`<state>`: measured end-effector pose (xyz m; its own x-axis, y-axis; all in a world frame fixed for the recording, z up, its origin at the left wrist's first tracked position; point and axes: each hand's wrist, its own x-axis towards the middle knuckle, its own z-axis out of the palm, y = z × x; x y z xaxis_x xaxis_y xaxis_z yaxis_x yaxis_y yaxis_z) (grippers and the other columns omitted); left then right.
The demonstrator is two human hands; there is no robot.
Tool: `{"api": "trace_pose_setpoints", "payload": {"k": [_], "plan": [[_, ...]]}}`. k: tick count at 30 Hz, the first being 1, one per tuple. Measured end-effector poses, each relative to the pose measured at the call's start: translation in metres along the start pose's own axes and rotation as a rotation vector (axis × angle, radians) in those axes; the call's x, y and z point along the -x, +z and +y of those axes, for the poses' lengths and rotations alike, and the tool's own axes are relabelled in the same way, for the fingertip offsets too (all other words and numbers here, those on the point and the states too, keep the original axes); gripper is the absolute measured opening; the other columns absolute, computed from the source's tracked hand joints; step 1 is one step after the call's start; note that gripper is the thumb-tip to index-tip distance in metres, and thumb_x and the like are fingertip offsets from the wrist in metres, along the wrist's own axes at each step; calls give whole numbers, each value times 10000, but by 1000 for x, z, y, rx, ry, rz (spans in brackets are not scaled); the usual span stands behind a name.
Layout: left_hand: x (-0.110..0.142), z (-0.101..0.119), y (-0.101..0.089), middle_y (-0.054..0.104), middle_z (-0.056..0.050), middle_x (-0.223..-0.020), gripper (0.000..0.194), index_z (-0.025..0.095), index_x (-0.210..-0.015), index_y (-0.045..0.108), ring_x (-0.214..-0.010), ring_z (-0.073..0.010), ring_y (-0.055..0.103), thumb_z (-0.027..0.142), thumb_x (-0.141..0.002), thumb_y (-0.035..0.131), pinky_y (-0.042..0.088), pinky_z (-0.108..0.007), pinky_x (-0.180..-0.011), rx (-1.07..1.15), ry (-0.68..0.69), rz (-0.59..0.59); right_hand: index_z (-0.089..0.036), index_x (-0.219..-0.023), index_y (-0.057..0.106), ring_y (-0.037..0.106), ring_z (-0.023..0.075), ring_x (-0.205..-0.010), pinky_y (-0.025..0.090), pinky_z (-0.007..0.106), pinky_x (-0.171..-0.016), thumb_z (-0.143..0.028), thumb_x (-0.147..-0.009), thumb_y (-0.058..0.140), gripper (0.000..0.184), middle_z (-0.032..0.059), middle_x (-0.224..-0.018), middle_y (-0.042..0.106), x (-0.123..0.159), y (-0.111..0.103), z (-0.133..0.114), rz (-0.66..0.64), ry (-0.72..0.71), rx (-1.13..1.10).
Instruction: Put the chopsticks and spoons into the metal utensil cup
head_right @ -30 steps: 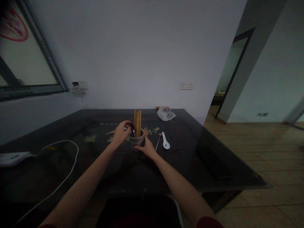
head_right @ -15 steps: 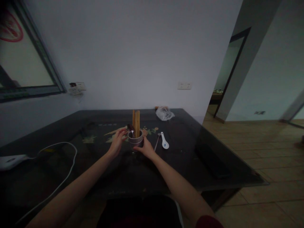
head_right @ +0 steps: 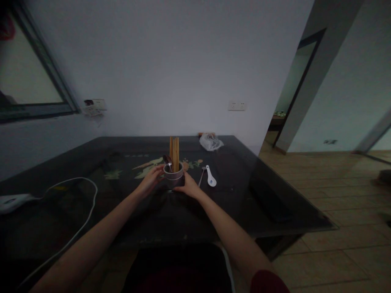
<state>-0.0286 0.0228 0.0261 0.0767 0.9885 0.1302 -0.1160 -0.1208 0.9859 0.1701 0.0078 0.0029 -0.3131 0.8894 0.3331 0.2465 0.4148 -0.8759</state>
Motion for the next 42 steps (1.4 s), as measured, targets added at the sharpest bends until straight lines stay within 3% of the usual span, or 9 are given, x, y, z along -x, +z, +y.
{"api": "trace_pose_setpoints", "payload": {"k": [4, 8, 11, 19, 24, 29, 35, 42], "plan": [[1, 5, -3, 573, -100, -1218, 368, 188, -1078, 583, -1153, -240, 524, 294, -727, 610, 451, -358, -891, -38, -46, -60, -179, -1337, 369, 564, 247, -1100, 452, 403, -935, -173, -560, 785, 881, 135, -1264, 540, -2, -6, 7, -50, 44, -81], [5, 14, -8, 534, -115, -1286, 440, 189, -1156, 535, -1192, -257, 500, 260, -726, 592, 454, -365, -879, -118, -91, -130, -155, -1335, 371, 607, 223, -986, 494, 381, -846, -82, -577, 715, 836, 132, -1168, 582, -4, -16, 10, -33, 163, -28], [6, 14, -11, 516, -107, -1311, 492, 202, -1191, 507, -1197, -260, 499, 191, -703, 570, 458, -372, -878, -194, -94, -170, -142, -1274, 442, 610, 197, -944, 492, 355, -825, -56, -616, 644, 694, 112, -1102, 605, -5, -26, 7, 44, 199, 67], [-5, -8, -18, 540, -127, -1252, 645, 176, -1226, 438, -1121, -256, 547, 115, -610, 619, 444, -416, -930, -230, -80, -345, -151, -1000, 640, 599, 141, -745, 468, 272, -728, -131, -724, 565, 286, 36, -838, 660, -10, -58, -1, 209, 85, 348], [-6, -17, -15, 588, -135, -1150, 701, 154, -1236, 413, -1081, -260, 563, 151, -604, 717, 431, -463, -942, -243, -82, -415, -174, -904, 691, 604, 152, -752, 436, 244, -703, -154, -768, 537, 206, 34, -810, 679, -7, -82, 3, 316, 150, 572], [-1, -19, -5, 533, -173, -1245, 748, 149, -1244, 411, -1126, -278, 537, 255, -603, 782, 396, -485, -986, -273, -25, -388, -195, -912, 701, 604, 176, -852, 414, 253, -736, -237, -836, 514, 206, 67, -909, 687, -1, -97, 5, 403, 305, 851], [2, -17, 2, 520, -191, -1277, 794, 123, -1248, 431, -1178, -300, 505, 297, -572, 808, 354, -495, -1029, -322, 14, -395, -206, -893, 697, 548, 226, -958, 383, 299, -764, -343, -859, 534, 215, 98, -979, 650, 1, -87, 3, 320, 391, 1132], [7, -21, 12, 547, -169, -1261, 775, 135, -1244, 445, -1167, -292, 524, 315, -580, 802, 374, -479, -1016, -340, 68, -300, -174, -986, 674, 468, 286, -1048, 335, 386, -839, -430, -834, 571, 315, 153, -1076, 610, 1, -64, 3, 298, 317, 1241]]}}
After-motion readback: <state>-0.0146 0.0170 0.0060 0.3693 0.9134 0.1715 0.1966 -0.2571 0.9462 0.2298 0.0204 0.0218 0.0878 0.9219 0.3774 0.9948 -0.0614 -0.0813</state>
